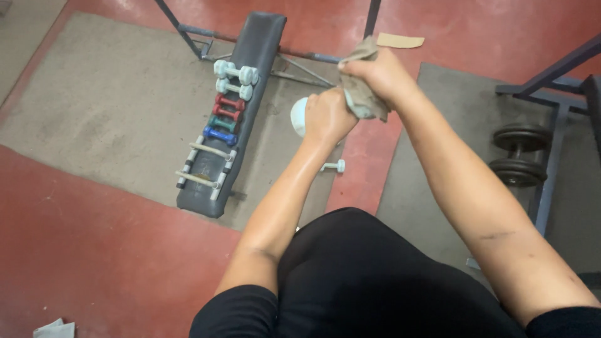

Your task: Cleaning various small dumbbells with a cloth in a gym environment.

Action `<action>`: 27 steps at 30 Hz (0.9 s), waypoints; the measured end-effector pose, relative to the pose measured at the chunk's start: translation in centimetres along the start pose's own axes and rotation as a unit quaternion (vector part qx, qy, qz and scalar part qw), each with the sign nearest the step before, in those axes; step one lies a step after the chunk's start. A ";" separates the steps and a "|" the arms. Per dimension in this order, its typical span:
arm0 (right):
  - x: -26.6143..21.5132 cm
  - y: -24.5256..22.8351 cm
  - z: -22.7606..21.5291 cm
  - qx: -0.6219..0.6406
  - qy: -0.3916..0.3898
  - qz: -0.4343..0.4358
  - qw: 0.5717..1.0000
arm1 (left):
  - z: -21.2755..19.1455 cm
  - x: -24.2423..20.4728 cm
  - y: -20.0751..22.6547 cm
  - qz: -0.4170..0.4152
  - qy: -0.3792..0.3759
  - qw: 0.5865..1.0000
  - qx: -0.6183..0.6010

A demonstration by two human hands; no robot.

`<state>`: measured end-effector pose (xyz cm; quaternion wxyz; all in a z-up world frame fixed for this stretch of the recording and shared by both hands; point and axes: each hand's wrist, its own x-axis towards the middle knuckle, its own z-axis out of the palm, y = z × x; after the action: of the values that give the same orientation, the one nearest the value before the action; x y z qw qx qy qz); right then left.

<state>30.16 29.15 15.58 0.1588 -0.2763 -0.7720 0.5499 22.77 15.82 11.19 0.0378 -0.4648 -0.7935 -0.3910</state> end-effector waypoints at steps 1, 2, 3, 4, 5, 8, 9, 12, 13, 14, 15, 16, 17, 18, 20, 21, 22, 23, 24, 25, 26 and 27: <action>-0.3 -0.7 0.4 -0.019 0.034 -0.012 0.999 | -0.2 0.2 -0.3 0.014 0.003 1.000 0.015; -0.4 -1.4 1.0 -0.038 0.067 -0.025 0.997 | -0.4 0.5 -0.7 0.028 0.006 0.999 0.030; -2.1 -2.2 2.5 -0.037 0.065 -0.024 0.997 | -0.5 0.2 -1.4 0.026 0.005 0.999 0.031; -3.5 -3.2 3.8 -0.145 0.146 -0.163 0.965 | -0.7 0.4 -2.0 0.031 0.024 0.999 0.015; -4.9 -4.2 5.0 -0.248 0.218 -0.297 0.896 | -0.8 0.6 -2.6 0.036 0.043 0.998 -0.001; -6.3 -5.9 6.6 -0.271 0.257 -0.316 0.872 | -2.1 0.1 -3.6 0.065 0.052 0.996 -0.020; -5.1 -4.8 6.4 -0.270 0.255 -0.316 0.873 | -2.8 0.2 -3.9 0.063 0.051 0.997 -0.019; -2.1 -1.4 5.3 -0.032 0.107 -0.163 0.980 | -3.7 0.2 -4.1 0.101 0.004 0.995 0.011; -1.2 -0.3 5.0 0.029 0.079 -0.114 0.990 | -3.5 0.0 -4.3 0.105 -0.009 0.994 0.023; -0.1 0.7 4.6 0.091 0.052 -0.068 0.992 | -3.4 0.0 -4.3 0.112 -0.020 0.993 0.037; 0.5 0.9 4.3 0.093 0.052 -0.068 0.992 | -3.4 0.1 -4.3 0.113 -0.020 0.993 0.039; 0.7 1.4 4.1 0.120 0.041 -0.046 0.991 | -3.3 -0.3 -4.1 0.116 -0.020 0.992 0.039; 1.0 1.8 3.8 0.148 0.030 -0.024 0.988 | -3.2 -0.6 -3.9 0.118 -0.019 0.992 0.038; 1.1 1.8 3.6 0.149 0.033 -0.025 0.988 | -3.2 -0.5 -3.7 0.122 -0.020 0.992 0.038; 0.9 1.8 2.9 0.220 0.003 0.012 0.975 | -3.2 -0.4 -2.7 0.111 -0.034 0.993 0.014; 0.4 1.6 2.3 0.220 0.005 0.013 0.975 | -3.1 -0.9 -2.1 0.112 -0.036 0.993 0.012; 0.2 1.3 1.7 0.250 -0.015 0.020 0.968 | -3.0 -1.0 -1.5 0.079 -0.060 0.995 -0.001; 0.0 1.0 1.2 0.279 -0.036 0.028 0.959 | -3.0 -1.1 -1.0 0.046 -0.084 0.995 -0.014; -0.1 1.8 0.8 0.279 -0.035 0.027 0.959 | -2.3 -1.0 -0.8 0.047 -0.083 0.995 -0.014; -0.2 2.7 0.4 0.361 -0.035 0.056 0.930 | -1.6 -1.0 -0.6 -0.006 -0.086 0.995 -0.051; -0.4 3.7 0.1 0.439 -0.035 0.085 0.894 | -0.9 -1.0 -0.5 -0.059 -0.089 0.990 -0.088; -1.7 3.7 1.3 0.439 -0.035 0.085 0.894 | -0.1 -1.1 -0.6 -0.059 -0.089 0.990 -0.089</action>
<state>31.76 28.06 11.76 0.1899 -0.2237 -0.4310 0.8533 22.97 14.82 10.42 -0.0973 -0.4521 -0.7818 -0.4182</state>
